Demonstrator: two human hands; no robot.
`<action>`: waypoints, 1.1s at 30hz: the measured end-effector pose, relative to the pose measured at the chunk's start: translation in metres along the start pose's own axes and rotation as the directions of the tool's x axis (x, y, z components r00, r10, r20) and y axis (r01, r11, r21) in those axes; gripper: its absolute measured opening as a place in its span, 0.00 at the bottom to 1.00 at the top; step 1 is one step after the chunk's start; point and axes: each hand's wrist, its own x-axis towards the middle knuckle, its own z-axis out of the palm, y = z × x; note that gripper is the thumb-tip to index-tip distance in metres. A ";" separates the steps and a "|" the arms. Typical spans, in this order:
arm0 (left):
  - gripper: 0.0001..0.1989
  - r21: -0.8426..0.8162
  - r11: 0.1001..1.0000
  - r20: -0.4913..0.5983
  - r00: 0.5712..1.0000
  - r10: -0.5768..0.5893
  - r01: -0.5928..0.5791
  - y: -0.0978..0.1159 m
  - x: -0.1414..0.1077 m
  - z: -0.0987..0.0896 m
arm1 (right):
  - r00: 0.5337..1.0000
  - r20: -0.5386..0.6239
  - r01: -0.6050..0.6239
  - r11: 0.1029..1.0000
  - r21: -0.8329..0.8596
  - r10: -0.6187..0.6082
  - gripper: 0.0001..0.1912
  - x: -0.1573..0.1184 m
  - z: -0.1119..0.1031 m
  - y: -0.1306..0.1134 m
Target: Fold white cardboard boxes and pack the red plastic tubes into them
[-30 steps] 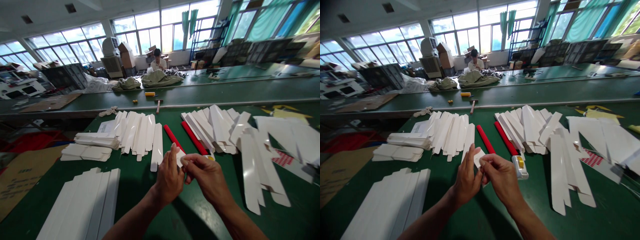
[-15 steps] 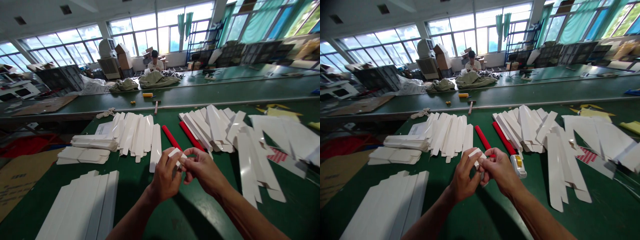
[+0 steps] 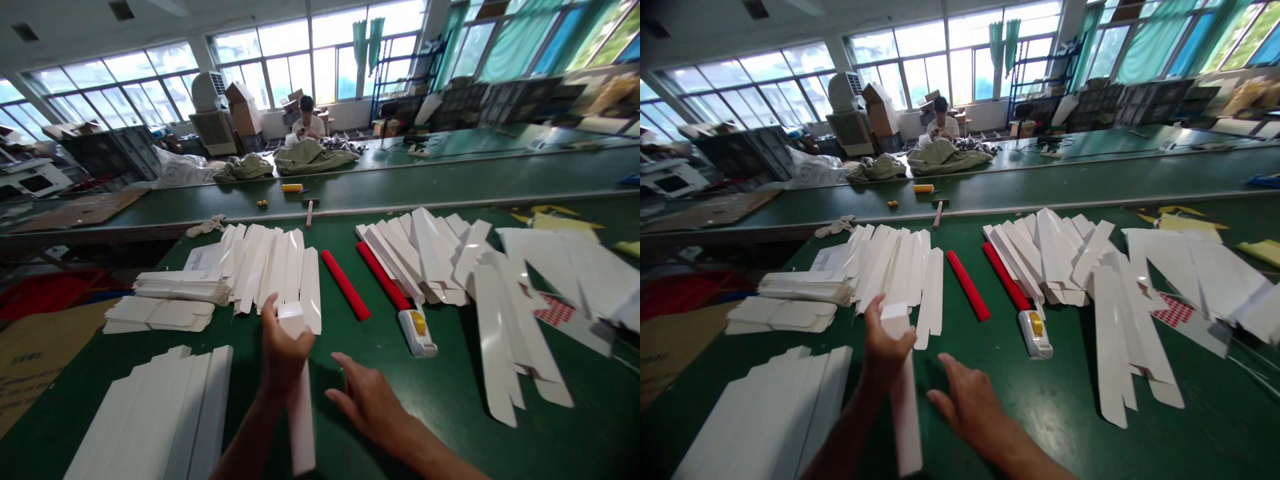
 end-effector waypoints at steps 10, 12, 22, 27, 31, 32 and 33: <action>0.26 0.679 0.729 0.179 0.943 -0.281 0.088 -0.170 0.047 -0.055 | 0.927 0.114 -0.340 0.928 -0.150 0.358 0.21 0.063 0.046 0.100; 0.33 0.708 0.706 0.200 0.964 -0.176 -0.018 -0.171 0.038 -0.052 | 0.924 0.116 -0.345 0.924 -0.164 0.365 0.27 0.073 0.060 0.098; 0.23 0.395 0.676 0.538 0.753 0.379 -0.622 -0.145 0.024 0.035 | 0.934 0.100 -0.333 0.938 -0.101 0.342 0.16 0.073 0.080 0.102; 0.12 0.157 0.718 0.460 0.693 0.555 -0.678 -0.082 0.037 0.024 | 0.962 -0.045 -0.272 0.960 -0.069 0.269 0.33 0.063 0.033 0.100; 0.15 -0.058 0.771 0.462 0.667 0.584 -0.635 0.002 0.045 -0.016 | 0.959 -0.253 0.099 0.987 -0.123 -0.128 0.58 0.066 -0.024 0.077; 0.14 -0.187 0.842 0.507 0.685 0.523 -0.505 0.021 0.048 -0.024 | 0.942 -0.263 0.184 0.976 -0.112 -0.208 0.60 0.068 -0.036 0.069; 0.14 -0.253 0.886 0.540 0.703 0.463 -0.389 0.036 0.050 -0.031 | 0.936 -0.246 0.240 0.968 -0.073 -0.251 0.59 0.069 -0.046 0.060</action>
